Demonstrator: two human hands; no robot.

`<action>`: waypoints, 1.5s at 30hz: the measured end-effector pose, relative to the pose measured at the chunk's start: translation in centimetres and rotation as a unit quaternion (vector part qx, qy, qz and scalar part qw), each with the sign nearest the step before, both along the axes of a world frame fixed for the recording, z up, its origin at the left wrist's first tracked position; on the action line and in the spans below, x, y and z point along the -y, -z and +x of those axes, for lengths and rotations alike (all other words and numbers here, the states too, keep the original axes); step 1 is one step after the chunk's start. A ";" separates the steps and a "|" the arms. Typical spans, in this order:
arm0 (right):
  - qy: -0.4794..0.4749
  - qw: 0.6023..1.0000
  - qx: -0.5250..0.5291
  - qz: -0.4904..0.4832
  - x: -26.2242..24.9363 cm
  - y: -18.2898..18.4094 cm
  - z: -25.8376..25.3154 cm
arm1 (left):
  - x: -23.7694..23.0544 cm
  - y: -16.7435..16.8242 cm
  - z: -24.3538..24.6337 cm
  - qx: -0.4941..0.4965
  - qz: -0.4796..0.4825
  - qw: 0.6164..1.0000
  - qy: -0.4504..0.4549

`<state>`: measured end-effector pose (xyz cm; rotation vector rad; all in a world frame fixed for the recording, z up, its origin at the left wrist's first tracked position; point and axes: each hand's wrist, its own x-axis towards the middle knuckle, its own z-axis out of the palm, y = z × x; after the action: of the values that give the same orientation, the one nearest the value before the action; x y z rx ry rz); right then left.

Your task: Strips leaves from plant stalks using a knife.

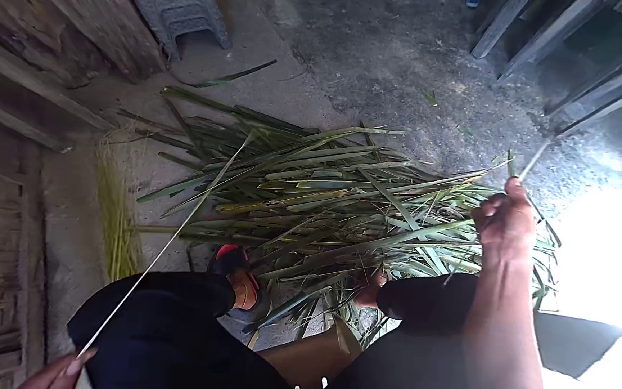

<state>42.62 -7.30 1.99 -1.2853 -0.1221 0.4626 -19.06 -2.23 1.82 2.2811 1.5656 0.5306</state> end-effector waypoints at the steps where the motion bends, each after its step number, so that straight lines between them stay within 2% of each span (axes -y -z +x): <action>1: -0.029 0.999 0.005 0.019 0.2 -0.2 -0.9 | -0.8 -0.2 1.4 0.014 0.001 1.000 0.000; 3: -0.209 0.976 0.017 0.056 0.1 -0.2 -5.4 | -1.9 -0.8 6.6 0.058 0.018 0.998 0.009; 4: -0.328 0.942 -0.001 0.076 -0.3 0.1 -8.3 | -2.3 -1.0 9.5 0.091 0.019 0.996 0.019; 6: -0.527 0.841 -0.074 0.096 -1.6 0.4 -14.3 | -3.1 -1.1 14.6 0.155 -0.007 0.987 0.049; 8: -0.618 0.768 -0.134 0.102 -3.0 0.6 -18.3 | -3.2 -1.2 18.5 0.193 -0.037 0.977 0.078; 10: -0.625 0.745 -0.198 0.122 -4.2 1.0 -19.3 | -3.1 -1.4 20.8 0.198 -0.069 0.973 0.096; 12: -0.595 0.746 -0.255 0.154 -4.6 1.5 -18.4 | -3.0 -1.1 21.5 0.189 -0.102 0.971 0.101; 14: -0.569 0.760 -0.259 0.180 -4.6 1.7 -16.6 | -2.9 -0.4 20.5 0.187 -0.114 0.969 0.112; 17: -0.518 0.772 -0.286 0.234 -4.3 1.5 -14.1 | -2.6 0.7 17.5 0.175 -0.085 0.972 0.130; 19: -0.509 0.756 -0.324 0.255 -4.0 1.8 -13.6 | -2.2 1.0 16.7 0.162 -0.021 0.978 0.128; 23: -0.541 0.709 -0.423 0.161 -3.0 2.4 -17.2 | -1.5 1.6 18.0 0.115 0.123 0.980 0.104; 26: -0.584 0.663 -0.458 0.097 -2.4 2.2 -19.4 | -1.4 2.1 18.6 0.087 0.165 0.978 0.092; 27: -0.583 0.662 -0.460 0.102 -2.5 2.0 -19.2 | -1.5 2.2 18.6 0.081 0.170 0.978 0.086; 30: -0.532 0.691 -0.459 0.169 -3.3 2.0 -16.9 | -1.7 2.3 18.2 0.072 0.193 0.976 0.076; 32: -0.518 0.701 -0.462 0.165 -3.6 1.8 -16.4 | -2.2 2.1 18.7 0.067 0.210 0.971 0.087; 33: -0.528 0.698 -0.463 0.140 -3.6 1.5 -17.1 | -2.6 1.9 19.3 0.066 0.219 0.969 0.096; 35: -0.579 0.667 -0.459 0.097 -3.1 1.5 -18.9 | -3.7 1.6 20.5 0.055 0.233 0.965 0.112; 37: -0.604 0.650 -0.449 0.103 -3.2 1.7 -19.4 | -5.3 1.9 21.6 0.054 0.251 0.958 0.129; 41: -0.499 0.755 -0.394 0.162 -5.3 0.0 -15.4 | -9.0 2.3 23.4 0.075 0.305 0.933 0.178; 45: -0.506 0.789 -0.314 0.148 -7.7 -2.7 -13.1 | -10.8 2.3 25.4 0.119 0.311 0.925 0.186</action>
<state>29.50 0.44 4.67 -0.5958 -0.3084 1.7058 6.37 8.60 -0.48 2.7272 0.8841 1.2796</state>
